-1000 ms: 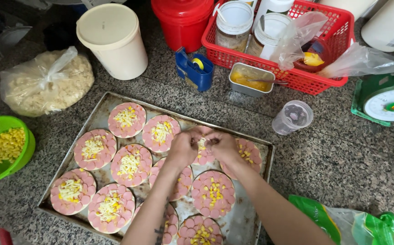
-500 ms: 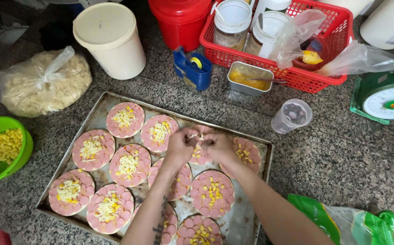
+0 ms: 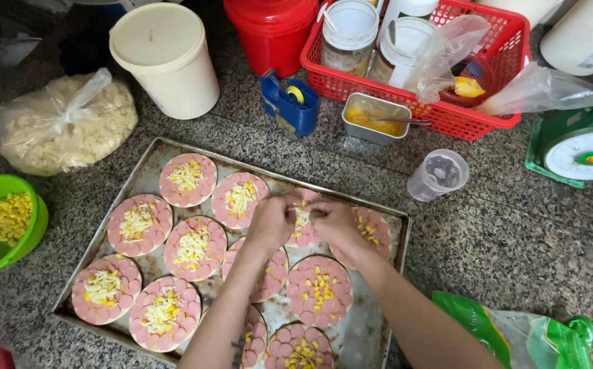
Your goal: Topping mini pizzas with shredded mozzarella cheese by hand.
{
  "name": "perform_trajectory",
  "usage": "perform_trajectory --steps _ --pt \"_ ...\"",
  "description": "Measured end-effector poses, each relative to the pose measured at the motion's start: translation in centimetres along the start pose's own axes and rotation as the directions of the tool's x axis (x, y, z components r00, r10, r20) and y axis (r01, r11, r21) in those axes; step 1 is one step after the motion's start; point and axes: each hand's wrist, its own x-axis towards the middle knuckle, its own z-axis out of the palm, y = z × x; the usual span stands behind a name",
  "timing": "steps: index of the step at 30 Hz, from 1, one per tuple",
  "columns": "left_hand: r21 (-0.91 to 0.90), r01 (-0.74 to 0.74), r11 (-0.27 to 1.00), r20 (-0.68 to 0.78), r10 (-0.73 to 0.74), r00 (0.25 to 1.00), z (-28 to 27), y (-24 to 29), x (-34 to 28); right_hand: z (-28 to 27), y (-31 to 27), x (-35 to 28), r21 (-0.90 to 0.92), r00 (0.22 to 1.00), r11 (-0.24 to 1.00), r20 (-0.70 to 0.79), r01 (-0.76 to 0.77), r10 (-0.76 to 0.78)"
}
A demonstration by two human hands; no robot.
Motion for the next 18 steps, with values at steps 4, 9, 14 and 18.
perform_trajectory --steps 4,9,14,18 --pt "0.079 0.03 0.996 -0.042 -0.027 0.999 1.3 -0.9 1.7 0.0 0.8 0.4 0.046 1.0 0.999 -0.012 -0.012 0.013" --pt "0.098 -0.071 0.993 -0.059 0.077 0.995 2.1 -1.6 2.8 0.2 -0.9 -0.3 0.123 0.998 0.991 -0.032 -0.044 0.048" --pt "0.068 -0.139 0.988 -0.002 0.14 0.99 1.0 -1.1 1.7 0.4 -0.4 1.6 0.204 0.985 0.972 -0.1 -0.119 0.142" --pt "0.023 -0.123 0.992 -0.079 0.125 0.989 -0.3 -0.6 0.1 -0.5 -2.3 0.4 0.169 0.979 0.978 -0.136 -0.125 0.149"
